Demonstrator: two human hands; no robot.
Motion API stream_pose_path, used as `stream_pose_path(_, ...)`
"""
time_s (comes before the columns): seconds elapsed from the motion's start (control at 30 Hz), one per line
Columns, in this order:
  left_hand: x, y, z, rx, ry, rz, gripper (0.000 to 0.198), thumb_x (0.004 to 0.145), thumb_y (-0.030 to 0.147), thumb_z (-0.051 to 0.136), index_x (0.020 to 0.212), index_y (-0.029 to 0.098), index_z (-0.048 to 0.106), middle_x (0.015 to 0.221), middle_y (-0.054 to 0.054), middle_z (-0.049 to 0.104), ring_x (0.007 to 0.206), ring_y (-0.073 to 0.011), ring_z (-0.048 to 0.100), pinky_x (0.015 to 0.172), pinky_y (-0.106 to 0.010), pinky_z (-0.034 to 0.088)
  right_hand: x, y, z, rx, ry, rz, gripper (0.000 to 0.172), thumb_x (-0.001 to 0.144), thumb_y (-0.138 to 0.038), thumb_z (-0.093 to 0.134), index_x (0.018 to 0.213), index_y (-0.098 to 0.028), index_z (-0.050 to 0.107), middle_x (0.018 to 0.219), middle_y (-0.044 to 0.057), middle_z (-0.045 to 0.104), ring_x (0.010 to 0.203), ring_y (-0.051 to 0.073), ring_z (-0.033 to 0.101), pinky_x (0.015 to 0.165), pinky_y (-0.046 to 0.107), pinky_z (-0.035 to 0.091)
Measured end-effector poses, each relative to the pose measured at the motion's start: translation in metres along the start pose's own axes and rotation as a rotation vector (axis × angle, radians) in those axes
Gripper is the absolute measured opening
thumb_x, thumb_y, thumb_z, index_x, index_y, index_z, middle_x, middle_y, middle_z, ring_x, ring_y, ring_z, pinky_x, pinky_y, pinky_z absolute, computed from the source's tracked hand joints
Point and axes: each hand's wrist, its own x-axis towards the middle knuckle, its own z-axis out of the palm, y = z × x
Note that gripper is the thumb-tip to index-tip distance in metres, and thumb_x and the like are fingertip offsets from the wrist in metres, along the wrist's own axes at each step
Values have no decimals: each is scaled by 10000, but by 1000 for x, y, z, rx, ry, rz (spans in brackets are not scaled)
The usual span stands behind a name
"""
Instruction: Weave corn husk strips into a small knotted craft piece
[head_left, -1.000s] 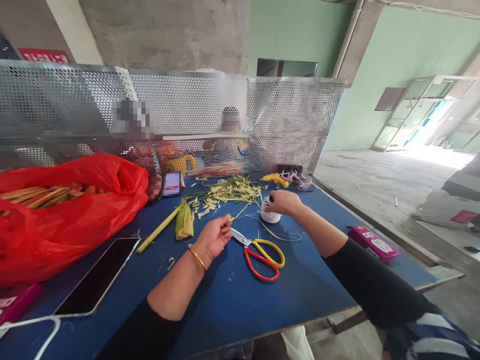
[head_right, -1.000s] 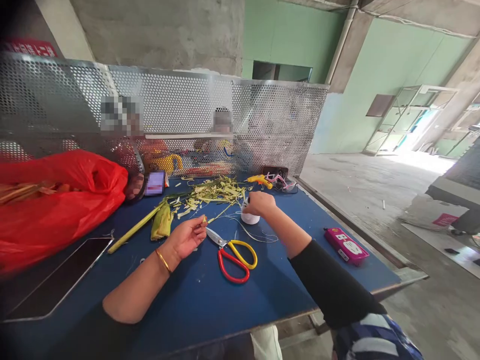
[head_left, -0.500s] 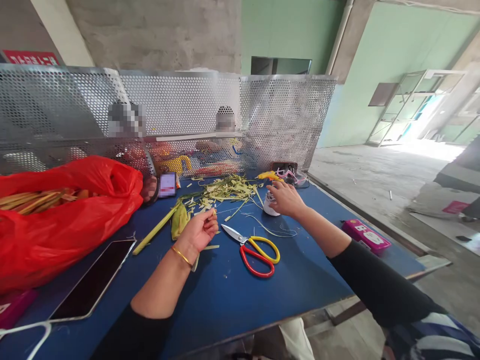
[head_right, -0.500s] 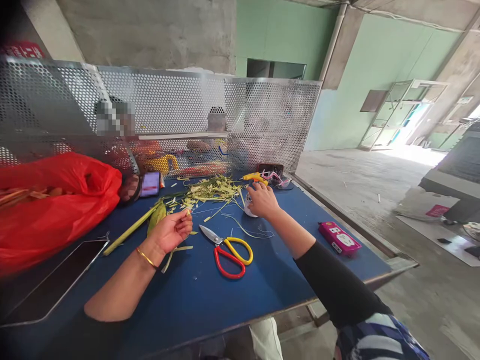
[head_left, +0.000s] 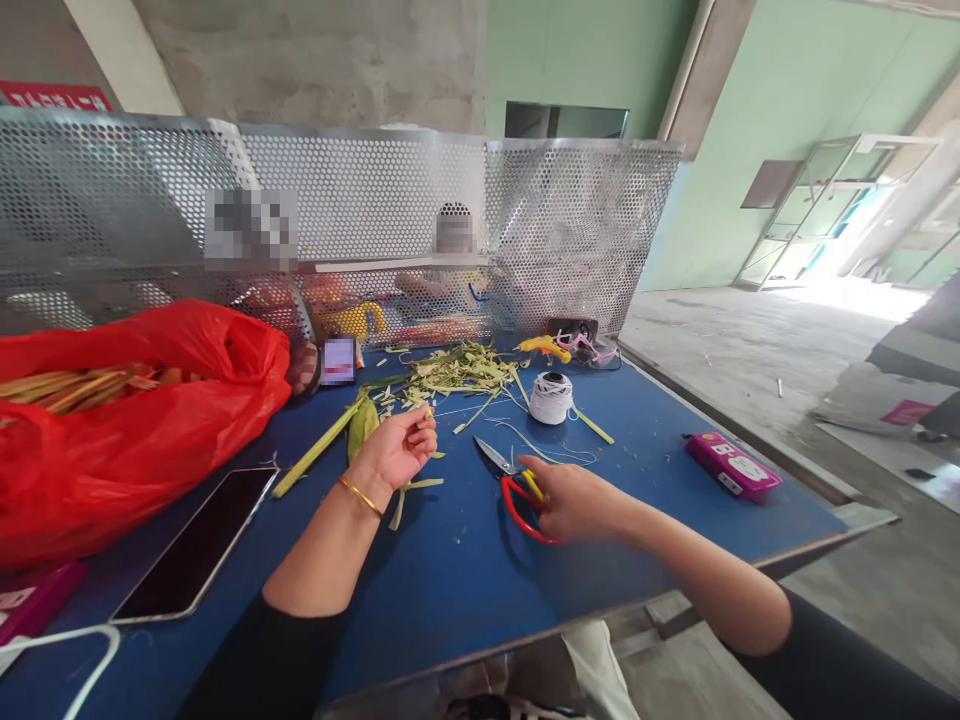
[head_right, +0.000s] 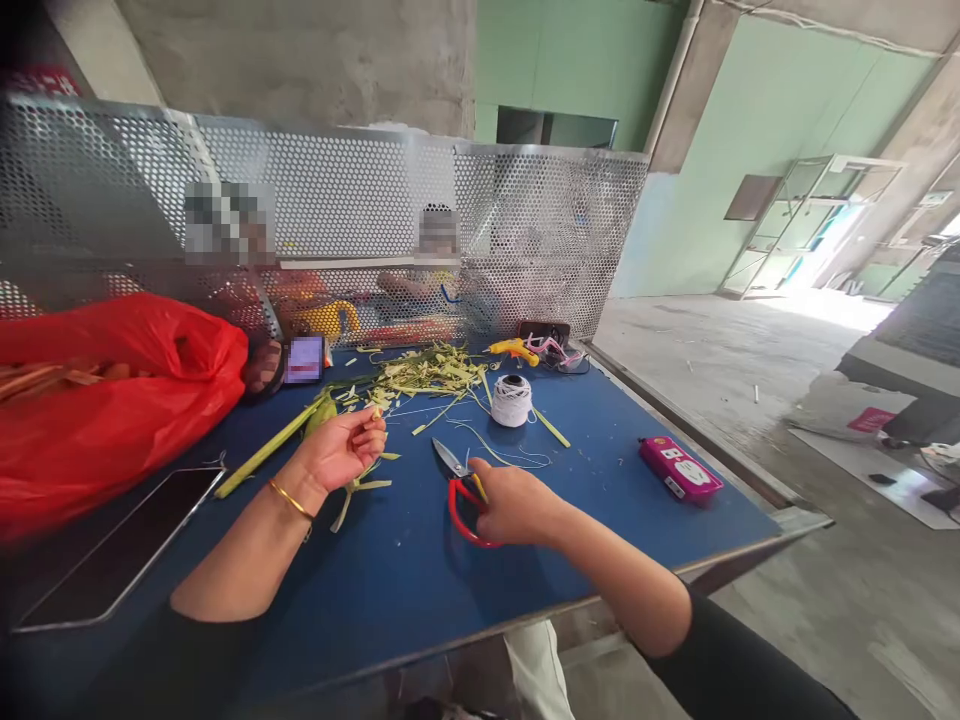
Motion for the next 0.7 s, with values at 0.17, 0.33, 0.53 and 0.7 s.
stream_pose_path(0.17,0,-1,-1,10,-3,12,284,918,73,378,650,148,433,515,67,338,335,-11,253,313,-114,233,-1,22,3,747,-114,110,475,685,-360,670,1087,-140,543,563,-71,495,428,91,461,423,224,357)
stream_pose_path(0.33,-1,-2,0,16,2,18,270,914,71,384,661,145,445,517,68,338,333,-9,246,313,-112,230,0,27,12,1240,-79,-2,481,570,-413,797,900,-166,551,662,-37,590,559,108,602,568,241,477)
stream_pose_path(0.53,-1,-3,0,19,12,30,253,905,62,397,672,149,446,526,70,335,331,-8,242,315,-115,230,3,16,6,1413,-117,26,460,693,-551,688,894,-162,545,670,-28,584,572,119,622,635,262,505)
stream_pose_path(0.7,-1,-4,1,18,9,28,232,874,42,441,674,160,434,535,75,325,333,-9,239,318,-119,229,16,8,2,1368,-106,38,336,829,-495,582,863,-163,541,601,-44,556,486,99,572,579,242,502)
